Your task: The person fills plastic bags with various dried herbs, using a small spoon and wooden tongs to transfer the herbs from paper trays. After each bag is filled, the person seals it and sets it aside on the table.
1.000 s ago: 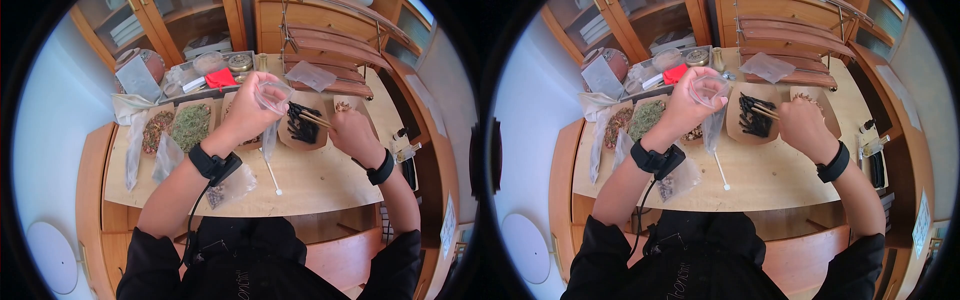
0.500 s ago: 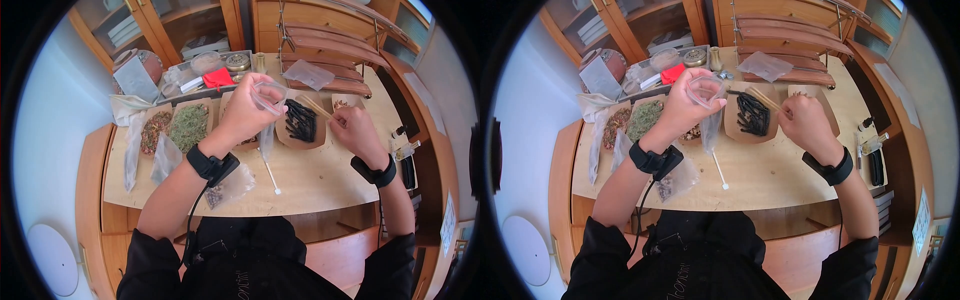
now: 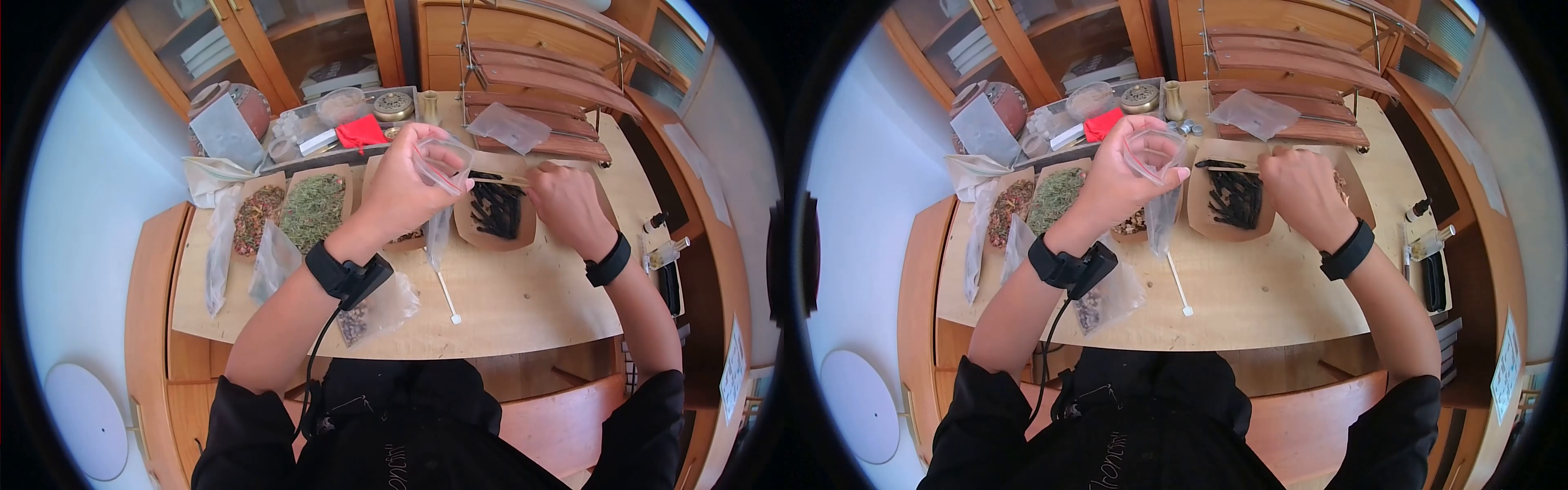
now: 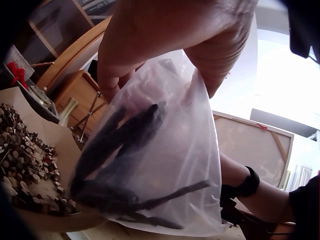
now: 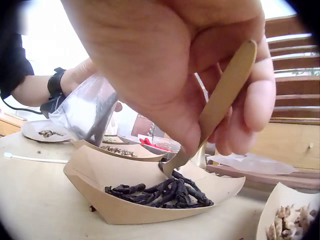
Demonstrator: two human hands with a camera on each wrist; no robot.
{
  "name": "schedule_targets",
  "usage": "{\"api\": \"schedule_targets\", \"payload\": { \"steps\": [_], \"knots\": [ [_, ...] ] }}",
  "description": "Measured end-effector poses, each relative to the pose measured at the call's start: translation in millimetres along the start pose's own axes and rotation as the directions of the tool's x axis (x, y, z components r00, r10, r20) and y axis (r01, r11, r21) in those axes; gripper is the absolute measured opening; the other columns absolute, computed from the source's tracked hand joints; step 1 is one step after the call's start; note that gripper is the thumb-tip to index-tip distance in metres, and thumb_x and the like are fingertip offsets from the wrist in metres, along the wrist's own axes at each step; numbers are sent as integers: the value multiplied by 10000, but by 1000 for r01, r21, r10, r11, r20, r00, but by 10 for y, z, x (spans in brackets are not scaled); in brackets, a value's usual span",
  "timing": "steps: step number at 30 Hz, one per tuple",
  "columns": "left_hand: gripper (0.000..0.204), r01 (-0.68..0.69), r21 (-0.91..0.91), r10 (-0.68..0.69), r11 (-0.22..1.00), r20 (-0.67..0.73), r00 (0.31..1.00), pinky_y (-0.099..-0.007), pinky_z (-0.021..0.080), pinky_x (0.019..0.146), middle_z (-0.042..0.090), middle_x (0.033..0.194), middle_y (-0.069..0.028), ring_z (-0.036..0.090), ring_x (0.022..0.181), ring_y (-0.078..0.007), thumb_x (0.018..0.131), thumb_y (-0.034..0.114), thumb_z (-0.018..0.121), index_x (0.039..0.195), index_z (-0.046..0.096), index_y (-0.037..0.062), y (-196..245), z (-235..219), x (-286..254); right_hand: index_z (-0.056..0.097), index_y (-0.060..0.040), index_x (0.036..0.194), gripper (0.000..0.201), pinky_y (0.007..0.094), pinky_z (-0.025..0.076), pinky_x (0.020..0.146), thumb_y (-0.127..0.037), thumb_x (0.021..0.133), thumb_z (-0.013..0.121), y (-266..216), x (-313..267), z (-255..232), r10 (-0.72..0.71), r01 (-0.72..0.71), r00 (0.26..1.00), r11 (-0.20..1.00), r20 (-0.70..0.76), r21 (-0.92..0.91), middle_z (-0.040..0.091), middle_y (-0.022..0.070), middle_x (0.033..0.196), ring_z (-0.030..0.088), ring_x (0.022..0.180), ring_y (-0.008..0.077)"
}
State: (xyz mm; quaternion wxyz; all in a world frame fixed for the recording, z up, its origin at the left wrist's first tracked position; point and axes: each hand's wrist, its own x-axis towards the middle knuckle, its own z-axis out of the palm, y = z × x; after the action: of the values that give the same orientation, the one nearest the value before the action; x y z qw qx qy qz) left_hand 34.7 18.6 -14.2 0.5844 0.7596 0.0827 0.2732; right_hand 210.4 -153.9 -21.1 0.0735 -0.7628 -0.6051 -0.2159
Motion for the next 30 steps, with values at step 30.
{"api": "schedule_targets", "payload": {
  "steps": [30],
  "knots": [
    [662,-44,-7,44,999,6,999,-287,525,754,573,963,-79,597,876,-135,681,124,852,1151,397,25,-40,24,11,673,37,950,182,269,453,541,-109,843,692,-349,-135,-555,269,-113,960,626,-77,771,645,130,714,571,560,170]
  ]
}}
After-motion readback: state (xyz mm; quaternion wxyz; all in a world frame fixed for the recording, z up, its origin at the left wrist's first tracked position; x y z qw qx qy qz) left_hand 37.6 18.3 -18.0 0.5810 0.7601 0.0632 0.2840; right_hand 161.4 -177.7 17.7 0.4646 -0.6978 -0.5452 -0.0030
